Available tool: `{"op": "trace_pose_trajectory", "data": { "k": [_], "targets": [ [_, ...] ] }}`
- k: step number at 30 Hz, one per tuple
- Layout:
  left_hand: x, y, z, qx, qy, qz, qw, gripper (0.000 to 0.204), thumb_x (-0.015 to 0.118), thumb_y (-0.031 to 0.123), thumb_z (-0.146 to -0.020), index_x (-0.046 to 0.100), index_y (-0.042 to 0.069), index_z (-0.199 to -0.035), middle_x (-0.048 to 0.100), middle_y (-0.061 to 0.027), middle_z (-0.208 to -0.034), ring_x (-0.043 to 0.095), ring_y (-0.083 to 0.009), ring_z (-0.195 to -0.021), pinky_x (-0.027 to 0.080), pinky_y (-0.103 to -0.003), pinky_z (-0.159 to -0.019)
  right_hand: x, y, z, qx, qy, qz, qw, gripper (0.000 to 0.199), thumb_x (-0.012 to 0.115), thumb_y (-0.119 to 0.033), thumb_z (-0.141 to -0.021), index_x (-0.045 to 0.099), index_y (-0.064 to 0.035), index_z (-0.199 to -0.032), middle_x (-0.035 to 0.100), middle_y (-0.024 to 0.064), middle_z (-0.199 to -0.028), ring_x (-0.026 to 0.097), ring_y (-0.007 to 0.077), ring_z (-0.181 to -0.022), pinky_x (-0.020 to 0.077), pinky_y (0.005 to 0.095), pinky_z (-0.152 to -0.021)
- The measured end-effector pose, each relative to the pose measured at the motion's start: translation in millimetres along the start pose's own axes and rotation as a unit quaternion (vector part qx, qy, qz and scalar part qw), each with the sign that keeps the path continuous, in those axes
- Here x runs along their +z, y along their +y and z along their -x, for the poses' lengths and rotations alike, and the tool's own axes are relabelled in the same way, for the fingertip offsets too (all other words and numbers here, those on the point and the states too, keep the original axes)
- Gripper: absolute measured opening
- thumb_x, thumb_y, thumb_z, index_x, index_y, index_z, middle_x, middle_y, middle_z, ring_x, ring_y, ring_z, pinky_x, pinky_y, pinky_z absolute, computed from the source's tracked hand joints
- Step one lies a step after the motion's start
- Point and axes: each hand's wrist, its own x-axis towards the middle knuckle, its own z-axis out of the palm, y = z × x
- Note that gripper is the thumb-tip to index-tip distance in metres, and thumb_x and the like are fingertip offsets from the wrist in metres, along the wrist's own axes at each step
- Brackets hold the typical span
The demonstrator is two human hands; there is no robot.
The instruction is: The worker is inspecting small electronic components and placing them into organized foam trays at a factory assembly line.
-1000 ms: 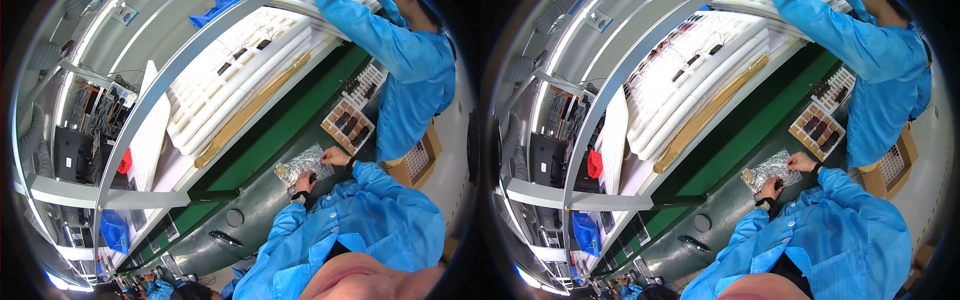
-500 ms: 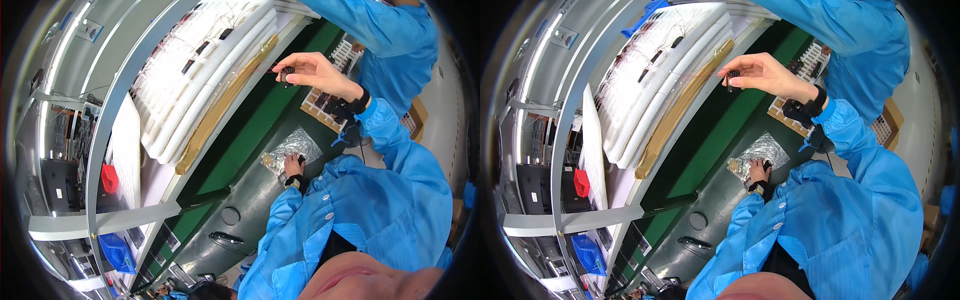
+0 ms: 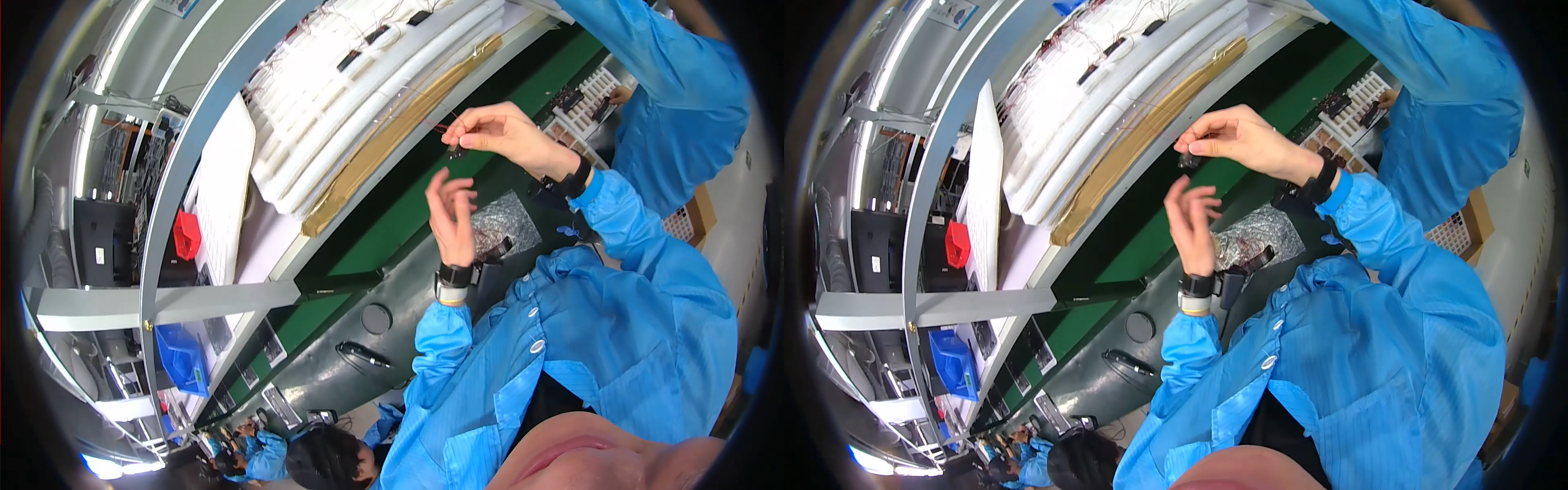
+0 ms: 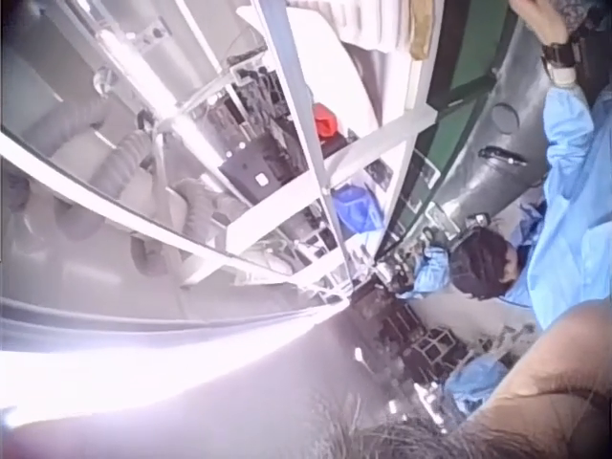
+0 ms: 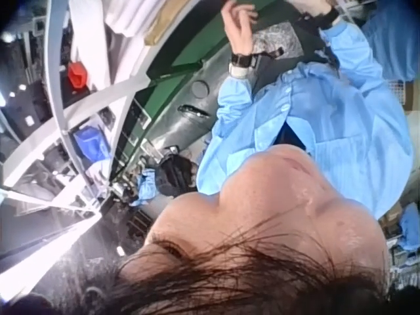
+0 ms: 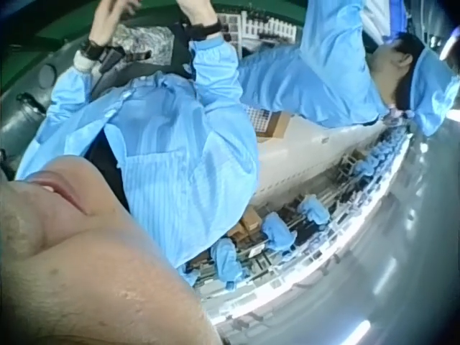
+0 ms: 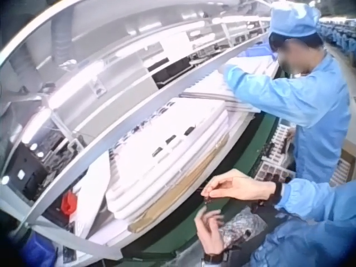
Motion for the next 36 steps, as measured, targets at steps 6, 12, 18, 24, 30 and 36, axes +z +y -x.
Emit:
{"op": "trace_pose_trajectory", "data": {
  "k": [6, 12, 18, 24, 30, 36],
  "targets": [
    [11.7, 10.9, -17.1, 0.035, 0.081, -0.221, 0.971, 0.038, 0.043, 0.016, -0.103, 0.040, 0.000, -0.137, 0.063, -0.0164, -0.100, 0.063, -0.0185, -0.079, 0.049, -0.030, -0.069, 38.8, 44.2, 20.4, 0.011, 0.070, -0.028, 0.997, 0.014, 0.058, -0.011, -0.098, 0.061, -0.0006, -0.107, 0.067, 0.0066, -0.107, 0.061, 0.0111, -0.102, 0.0480, 0.0267, -0.092],
    [26.3, 3.9, -19.6, 0.144, 0.144, -0.280, 0.938, 0.035, 0.035, 0.015, -0.104, 0.050, -0.001, -0.131, 0.062, -0.0200, -0.115, 0.065, -0.0309, -0.098, 0.051, -0.037, -0.083, 40.3, 56.6, 26.0, -0.002, 0.127, -0.041, 0.991, 0.015, 0.057, -0.009, -0.098, 0.058, -0.0003, -0.110, 0.063, 0.0055, -0.109, 0.058, 0.0107, -0.103, 0.0469, 0.0277, -0.093],
    [27.2, 11.2, -24.6, 0.075, 0.149, -0.198, 0.966, 0.032, 0.036, 0.019, -0.105, 0.057, 0.000, -0.120, 0.064, -0.0120, -0.101, 0.060, -0.0170, -0.083, 0.048, -0.029, -0.072, 40.8, 39.8, 24.7, -0.082, 0.177, -0.061, 0.979, 0.014, 0.060, -0.006, -0.096, 0.058, 0.0008, -0.107, 0.063, 0.0053, -0.105, 0.061, 0.0103, -0.098, 0.0499, 0.0253, -0.087],
    [24.5, 33.0, -32.0, 0.038, 0.158, -0.149, 0.975, 0.029, 0.037, 0.020, -0.105, 0.057, 0.000, -0.110, 0.061, -0.0096, -0.091, 0.055, -0.0155, -0.075, 0.046, -0.030, -0.068, 45.7, 30.3, 20.6, -0.169, 0.148, -0.005, 0.975, 0.012, 0.065, 0.003, -0.088, 0.061, 0.0026, -0.100, 0.063, 0.0095, -0.103, 0.063, 0.0140, -0.095, 0.0518, 0.0268, -0.084],
    [4.3, 79.8, -58.3, 0.141, 0.146, -0.232, 0.951, 0.021, 0.043, 0.010, -0.102, 0.060, -0.002, -0.106, 0.064, -0.0188, -0.093, 0.063, -0.0310, -0.081, 0.049, -0.037, -0.074, 51.6, -18.5, -19.0, -0.266, 0.167, 0.164, 0.935, 0.011, 0.072, 0.002, -0.081, 0.068, 0.0028, -0.092, 0.069, 0.0092, -0.088, 0.068, 0.0157, -0.080, 0.0544, 0.0264, -0.072],
    [-40.8, 157.0, -133.9, 0.162, 0.099, -0.201, 0.961, 0.030, 0.043, 0.021, -0.103, 0.063, 0.000, -0.098, 0.059, -0.0083, -0.068, 0.056, -0.0160, -0.062, 0.043, -0.033, -0.059, 32.2, -82.6, -103.3, -0.269, -0.070, 0.169, 0.946, 0.034, 0.073, -0.005, -0.084, 0.063, 0.0008, -0.116, 0.065, 0.0079, -0.110, 0.062, 0.0113, -0.095, 0.0539, 0.0270, -0.083]
  ]
}}
